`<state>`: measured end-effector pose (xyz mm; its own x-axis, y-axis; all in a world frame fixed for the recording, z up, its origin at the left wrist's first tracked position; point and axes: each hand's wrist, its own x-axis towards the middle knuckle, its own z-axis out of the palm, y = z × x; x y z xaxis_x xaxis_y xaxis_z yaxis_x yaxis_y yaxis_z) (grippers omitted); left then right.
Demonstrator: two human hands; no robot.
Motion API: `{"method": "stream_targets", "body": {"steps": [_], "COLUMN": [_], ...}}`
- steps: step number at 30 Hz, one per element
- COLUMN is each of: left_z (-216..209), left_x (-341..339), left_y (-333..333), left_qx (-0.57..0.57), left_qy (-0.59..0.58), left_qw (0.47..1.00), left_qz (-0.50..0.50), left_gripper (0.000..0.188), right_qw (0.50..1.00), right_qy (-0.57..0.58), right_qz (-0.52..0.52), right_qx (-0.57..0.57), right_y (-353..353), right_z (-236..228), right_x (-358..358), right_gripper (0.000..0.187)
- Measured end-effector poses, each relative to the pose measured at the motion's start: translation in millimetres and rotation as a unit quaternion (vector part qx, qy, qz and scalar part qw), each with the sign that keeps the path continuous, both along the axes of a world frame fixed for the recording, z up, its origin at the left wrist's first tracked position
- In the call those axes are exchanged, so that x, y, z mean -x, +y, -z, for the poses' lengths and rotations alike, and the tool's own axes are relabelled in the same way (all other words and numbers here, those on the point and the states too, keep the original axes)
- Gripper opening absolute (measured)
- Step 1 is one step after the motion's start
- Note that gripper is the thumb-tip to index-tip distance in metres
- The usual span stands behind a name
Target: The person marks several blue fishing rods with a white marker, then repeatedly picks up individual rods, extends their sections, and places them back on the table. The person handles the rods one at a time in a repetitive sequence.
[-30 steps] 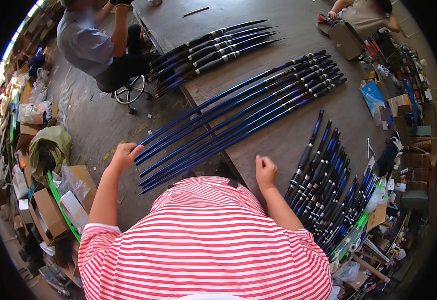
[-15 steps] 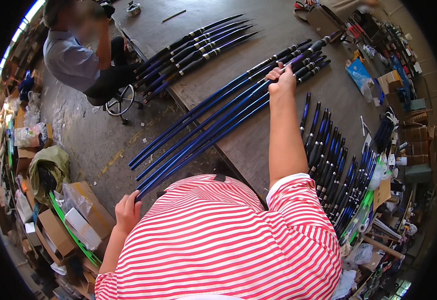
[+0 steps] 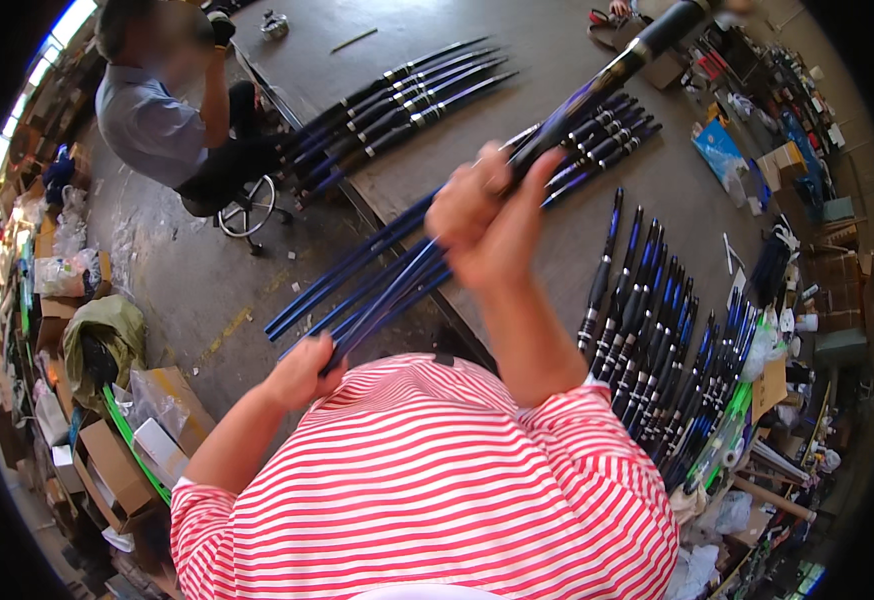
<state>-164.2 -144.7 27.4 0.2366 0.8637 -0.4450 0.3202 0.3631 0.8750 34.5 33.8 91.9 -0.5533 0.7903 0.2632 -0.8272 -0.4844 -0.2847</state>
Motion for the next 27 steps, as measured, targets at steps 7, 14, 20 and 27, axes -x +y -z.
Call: {"method": "stream_targets", "body": {"steps": [7, 14, 20, 27], "left_z": [-20, 32, 52, 50], "left_x": [-18, 38, 91, 119], "left_y": [43, -34, -92, -118], "left_qx": [-0.072, 0.038, 0.08, 0.114], "left_qy": [-0.226, 0.009, 0.032, 0.023], "left_qw": [0.968, 0.991, 0.987, 0.981], "left_qz": [-0.08, -0.127, -0.134, -0.155], "left_gripper": [0.067, 0.045, 0.045, 0.046], "right_qw": [0.624, 0.904, 0.903, 0.915], "right_qy": [-0.48, -0.305, -0.294, -0.336], "right_qz": [0.251, 0.298, 0.277, 0.202], "right_qx": [-0.563, 0.027, 0.148, 0.092], "right_y": [-67, -2, 12, 8], "right_z": [71, 85, 100, 106], "right_x": [5, -104, -129, -117], "right_gripper": [0.057, 0.071, 0.062, 0.026]}}
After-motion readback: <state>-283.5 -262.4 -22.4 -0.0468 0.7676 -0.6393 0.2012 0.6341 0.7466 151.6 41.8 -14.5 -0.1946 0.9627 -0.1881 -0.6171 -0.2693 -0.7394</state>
